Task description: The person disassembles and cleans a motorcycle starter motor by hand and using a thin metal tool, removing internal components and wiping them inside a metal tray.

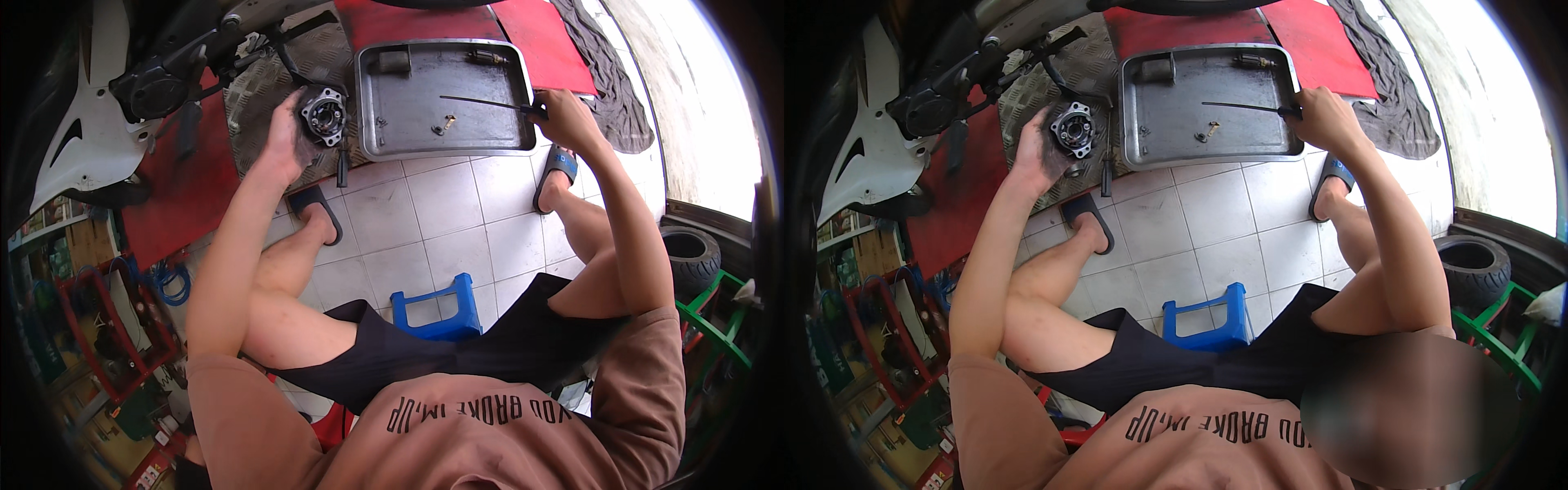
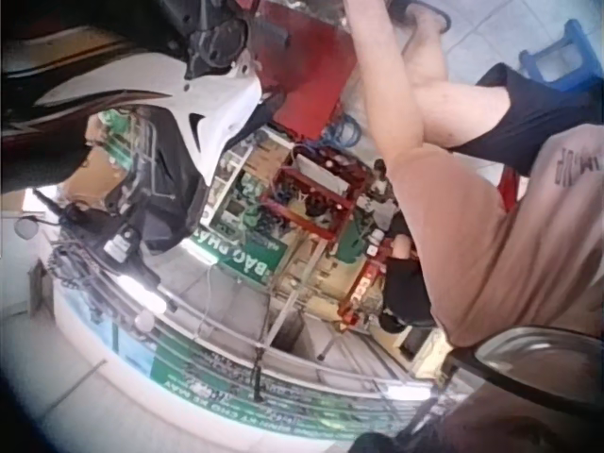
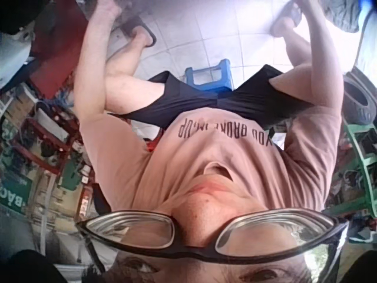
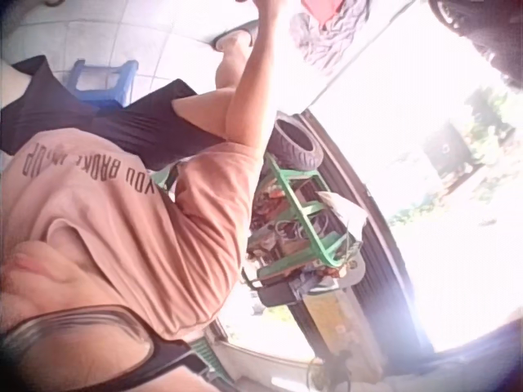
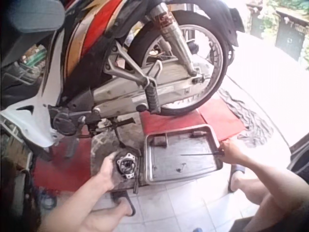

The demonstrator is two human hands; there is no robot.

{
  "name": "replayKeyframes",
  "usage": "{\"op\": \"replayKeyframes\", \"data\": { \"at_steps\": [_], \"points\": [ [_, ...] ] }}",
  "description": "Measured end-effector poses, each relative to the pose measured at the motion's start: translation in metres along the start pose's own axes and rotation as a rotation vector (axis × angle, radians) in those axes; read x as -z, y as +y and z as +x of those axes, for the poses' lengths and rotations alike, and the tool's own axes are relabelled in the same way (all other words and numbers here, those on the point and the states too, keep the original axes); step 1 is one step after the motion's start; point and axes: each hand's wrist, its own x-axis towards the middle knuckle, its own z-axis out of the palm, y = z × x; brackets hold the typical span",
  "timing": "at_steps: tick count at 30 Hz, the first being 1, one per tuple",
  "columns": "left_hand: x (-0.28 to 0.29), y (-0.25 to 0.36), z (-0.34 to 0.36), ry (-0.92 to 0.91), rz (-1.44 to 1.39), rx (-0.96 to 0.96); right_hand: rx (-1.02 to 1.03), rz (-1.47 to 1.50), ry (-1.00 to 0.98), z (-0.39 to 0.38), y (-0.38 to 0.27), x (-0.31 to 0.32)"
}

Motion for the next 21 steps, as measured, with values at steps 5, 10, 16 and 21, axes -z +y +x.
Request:
{"op": "replayKeyframes", "data": {
  "at_steps": [5, 10, 16, 21],
  "points": [
    [0.000, -0.003, -0.013, -0.088, -0.183, 0.065, -0.071, -0.068, -0.052, 0.007, 0.008, -0.009],
    [0.006, -0.004, -0.017, -0.227, -0.169, 0.094, -0.018, -0.080, -0.044, 0.007, 0.011, -0.012],
    [-0.002, -0.019, -0.016, 0.022, 0.571, 0.045, -0.082, -0.092, -0.124, 0.005, 0.009, -0.014],
    [-0.015, -0.047, -0.028, -0.390, 1.772, -0.039, -0.143, -0.119, -0.234, 0.002, 0.004, -0.011]
  ]
}}
